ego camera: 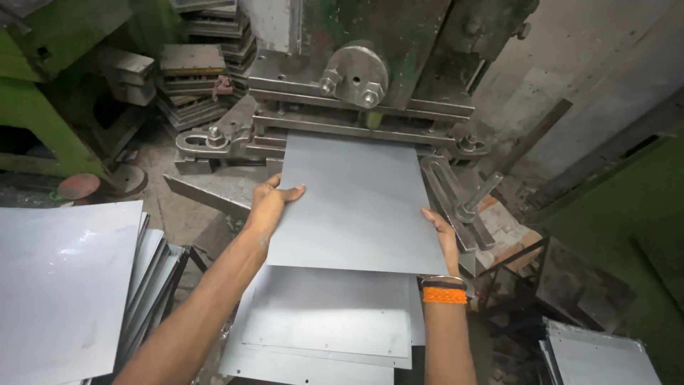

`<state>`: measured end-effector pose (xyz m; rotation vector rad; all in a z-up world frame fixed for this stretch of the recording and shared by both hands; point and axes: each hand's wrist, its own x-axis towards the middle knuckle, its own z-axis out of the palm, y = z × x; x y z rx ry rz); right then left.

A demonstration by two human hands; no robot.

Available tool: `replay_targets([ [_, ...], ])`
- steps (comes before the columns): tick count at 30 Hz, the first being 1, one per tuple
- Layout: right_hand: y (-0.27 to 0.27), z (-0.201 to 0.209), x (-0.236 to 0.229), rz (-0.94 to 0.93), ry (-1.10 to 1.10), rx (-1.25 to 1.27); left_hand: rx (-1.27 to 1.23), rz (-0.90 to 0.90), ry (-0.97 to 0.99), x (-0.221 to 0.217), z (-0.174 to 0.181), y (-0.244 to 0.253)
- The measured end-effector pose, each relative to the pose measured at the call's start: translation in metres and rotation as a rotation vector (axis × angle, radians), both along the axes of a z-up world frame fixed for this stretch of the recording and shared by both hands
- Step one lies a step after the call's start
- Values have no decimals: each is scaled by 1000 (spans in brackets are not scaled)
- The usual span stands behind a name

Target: Operating a stamping machine to process metal sheets by feeding them into the press.

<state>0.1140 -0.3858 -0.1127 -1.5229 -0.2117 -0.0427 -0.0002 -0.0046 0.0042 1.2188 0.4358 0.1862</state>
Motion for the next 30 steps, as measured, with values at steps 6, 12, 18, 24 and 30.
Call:
replay_targets([
  [6,10,21,-9,-76,243,232,32,15,26,-12,13,-4],
  [12,-14,-6,35,-98,503,430,68,21,11,-17,21,-10],
  [18,-2,13,13,-59,364,299,76,26,6,6,-8,-3],
  [24,-9,-23,19,-33,137,-9,-82,-33,-96,12,-44,1],
  [30,44,78,-74,16,400,112,-610,-97,-131,7,-101,12],
])
